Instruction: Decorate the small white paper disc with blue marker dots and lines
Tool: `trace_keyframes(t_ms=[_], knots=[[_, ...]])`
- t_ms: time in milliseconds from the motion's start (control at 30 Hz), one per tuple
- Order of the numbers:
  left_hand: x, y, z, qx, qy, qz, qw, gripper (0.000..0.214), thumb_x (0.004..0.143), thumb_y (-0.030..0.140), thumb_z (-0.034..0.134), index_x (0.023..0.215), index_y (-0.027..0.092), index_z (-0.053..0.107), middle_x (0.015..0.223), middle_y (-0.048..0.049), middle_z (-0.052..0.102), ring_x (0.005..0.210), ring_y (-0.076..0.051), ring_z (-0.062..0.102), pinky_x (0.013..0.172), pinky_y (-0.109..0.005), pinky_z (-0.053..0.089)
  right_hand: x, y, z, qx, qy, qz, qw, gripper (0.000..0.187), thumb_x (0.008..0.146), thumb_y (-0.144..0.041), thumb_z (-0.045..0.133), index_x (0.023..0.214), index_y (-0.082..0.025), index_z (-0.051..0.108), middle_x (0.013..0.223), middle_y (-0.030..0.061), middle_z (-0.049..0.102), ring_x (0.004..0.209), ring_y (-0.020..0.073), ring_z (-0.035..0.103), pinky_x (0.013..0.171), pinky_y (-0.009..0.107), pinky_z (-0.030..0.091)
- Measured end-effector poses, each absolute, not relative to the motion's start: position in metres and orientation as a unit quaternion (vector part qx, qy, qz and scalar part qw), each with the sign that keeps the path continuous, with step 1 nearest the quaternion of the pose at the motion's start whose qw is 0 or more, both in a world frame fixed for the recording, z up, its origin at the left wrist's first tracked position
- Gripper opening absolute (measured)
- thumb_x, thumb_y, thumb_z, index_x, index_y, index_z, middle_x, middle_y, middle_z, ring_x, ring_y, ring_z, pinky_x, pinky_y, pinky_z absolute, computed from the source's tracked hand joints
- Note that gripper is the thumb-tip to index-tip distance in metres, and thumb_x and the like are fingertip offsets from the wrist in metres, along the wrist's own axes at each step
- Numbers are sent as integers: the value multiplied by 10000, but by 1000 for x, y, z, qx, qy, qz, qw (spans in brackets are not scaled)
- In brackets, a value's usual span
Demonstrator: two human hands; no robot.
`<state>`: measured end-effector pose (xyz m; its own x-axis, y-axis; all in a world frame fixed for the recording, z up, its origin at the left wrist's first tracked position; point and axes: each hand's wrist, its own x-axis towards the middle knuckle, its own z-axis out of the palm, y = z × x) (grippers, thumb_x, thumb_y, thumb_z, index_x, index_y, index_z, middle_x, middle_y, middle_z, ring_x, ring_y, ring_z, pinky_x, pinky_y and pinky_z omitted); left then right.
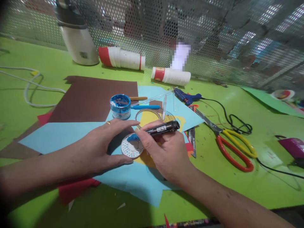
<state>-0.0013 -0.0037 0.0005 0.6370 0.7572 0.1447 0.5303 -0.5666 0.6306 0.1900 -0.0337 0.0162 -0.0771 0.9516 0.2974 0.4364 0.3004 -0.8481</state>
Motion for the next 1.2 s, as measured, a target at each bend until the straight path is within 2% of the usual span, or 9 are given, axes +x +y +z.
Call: trace_keyframes(t_ms=[433, 533, 667, 833, 1200], knots=[[-1, -3, 0, 856, 378, 209, 283, 720, 755, 323, 728, 1394, 200, 420, 1283, -103, 588, 1147, -284, 555, 977, -430, 456, 189, -37, 13, -501, -651, 339, 458, 92, 883, -242, 628, 805, -196, 646, 539, -59, 554, 468, 86, 531, 489, 220, 490], [-1, -2, -1, 853, 380, 209, 289, 724, 754, 346, 725, 1396, 216, 416, 1247, -95, 600, 1100, -282, 577, 932, -426, 476, 191, -39, 17, -496, -639, 331, 487, 91, 885, -267, 631, 830, -196, 649, 560, -51, 576, 486, 89, 557, 491, 221, 495], [-1, -2, -1, 852, 375, 215, 294, 712, 756, 353, 723, 1389, 236, 419, 1278, -83, 589, 1134, -279, 563, 946, -421, 468, 194, -41, 23, -497, -614, 295, 537, 125, 900, -304, 620, 842, -199, 652, 551, -42, 583, 512, 103, 584, 503, 234, 504], [-2, -3, -2, 847, 387, 212, 295, 715, 764, 350, 724, 1394, 244, 404, 1209, -80, 605, 1090, -268, 584, 927, -422, 474, 195, -40, 21, -500, -634, 303, 506, 78, 881, -252, 624, 844, -189, 651, 586, -38, 588, 493, 93, 566, 486, 228, 499], [-2, -4, -2, 855, 373, 216, 289, 704, 761, 335, 732, 1380, 237, 412, 1274, -74, 602, 1143, -280, 561, 958, -435, 466, 194, -40, 13, -501, -665, 294, 469, 55, 881, -249, 628, 862, -201, 648, 757, -5, 678, 538, 81, 579, 494, 211, 486]])
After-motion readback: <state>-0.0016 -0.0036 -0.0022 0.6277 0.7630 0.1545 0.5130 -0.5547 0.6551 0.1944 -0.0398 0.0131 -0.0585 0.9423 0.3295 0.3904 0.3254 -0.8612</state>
